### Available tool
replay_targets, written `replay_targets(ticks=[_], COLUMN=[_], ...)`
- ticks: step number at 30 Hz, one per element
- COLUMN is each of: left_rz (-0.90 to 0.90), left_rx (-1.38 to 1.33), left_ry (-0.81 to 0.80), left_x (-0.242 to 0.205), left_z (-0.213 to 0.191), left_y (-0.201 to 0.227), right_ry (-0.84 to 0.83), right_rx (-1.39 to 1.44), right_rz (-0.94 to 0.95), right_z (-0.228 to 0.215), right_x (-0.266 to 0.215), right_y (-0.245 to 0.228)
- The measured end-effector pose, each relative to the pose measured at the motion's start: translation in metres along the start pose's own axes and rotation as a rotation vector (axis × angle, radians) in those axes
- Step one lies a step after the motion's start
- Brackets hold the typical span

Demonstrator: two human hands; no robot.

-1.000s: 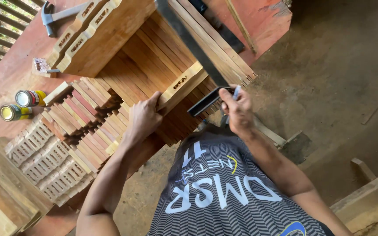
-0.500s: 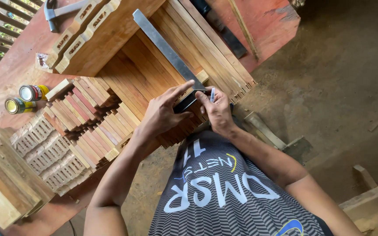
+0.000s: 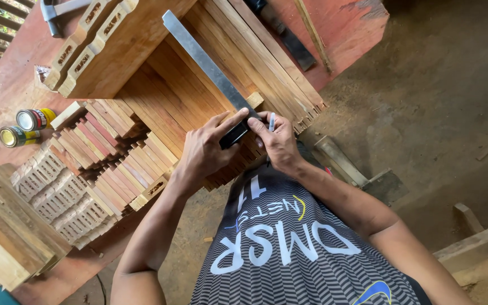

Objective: The person uses a try square and a pen to mark lines on the ends of wooden planks. They repeatedly pick up planks from a stack, place them on a workbench, mark them, and then stack them with other marked pieces.

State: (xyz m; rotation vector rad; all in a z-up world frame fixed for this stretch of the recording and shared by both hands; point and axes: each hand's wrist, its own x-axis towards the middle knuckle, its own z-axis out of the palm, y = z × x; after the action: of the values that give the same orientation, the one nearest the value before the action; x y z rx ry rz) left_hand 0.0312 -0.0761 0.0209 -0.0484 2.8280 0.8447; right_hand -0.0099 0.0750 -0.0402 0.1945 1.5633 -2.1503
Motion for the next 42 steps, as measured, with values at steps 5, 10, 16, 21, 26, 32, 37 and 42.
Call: replay_targets(ticks=[5,10,16,21,26,32,37,42], left_rz=[0.002,0.014,0.024,0.031,0.023,0.016,0.018,-0.002], left_rx=[0.018,0.005,0.009,0.021,0.041,0.056,0.056,0.095], left_ry=[0.025,0.038,0.051,0.062,0.055,0.071,0.069,0.065], left_x=[0.001,0.002,0.001,0.001,0.001,0.002,0.002,0.001], left_z=[-0.001,-0.001,-0.001,-0.001,-0.002,0.0,0.001,-0.001], left_y=[0.004,0.005,0.007,0.007,0.008,0.008,0.009,0.013], right_ry=[-0.013,-0.019,-0.014,-0.02,-0.02,-0.061,-0.135,-0.182], right_rx=[-0.004,-0.008,-0.013,-0.015,-0.013,-0.057,-0.119,-0.557], right_rz=[0.006,0.002,0.004,0.002,0.002,-0.007,-0.046,-0.379], right_z=[-0.002,-0.003,-0.003,-0.003,-0.004,-0.008,-0.019,-0.042], right_x=[0.0,0.0,0.0,0.001,0.0,0.003,0.009,0.003], right_y=[0.001,0.002,0.0,0.0,0.001,0.004,-0.008,-0.067])
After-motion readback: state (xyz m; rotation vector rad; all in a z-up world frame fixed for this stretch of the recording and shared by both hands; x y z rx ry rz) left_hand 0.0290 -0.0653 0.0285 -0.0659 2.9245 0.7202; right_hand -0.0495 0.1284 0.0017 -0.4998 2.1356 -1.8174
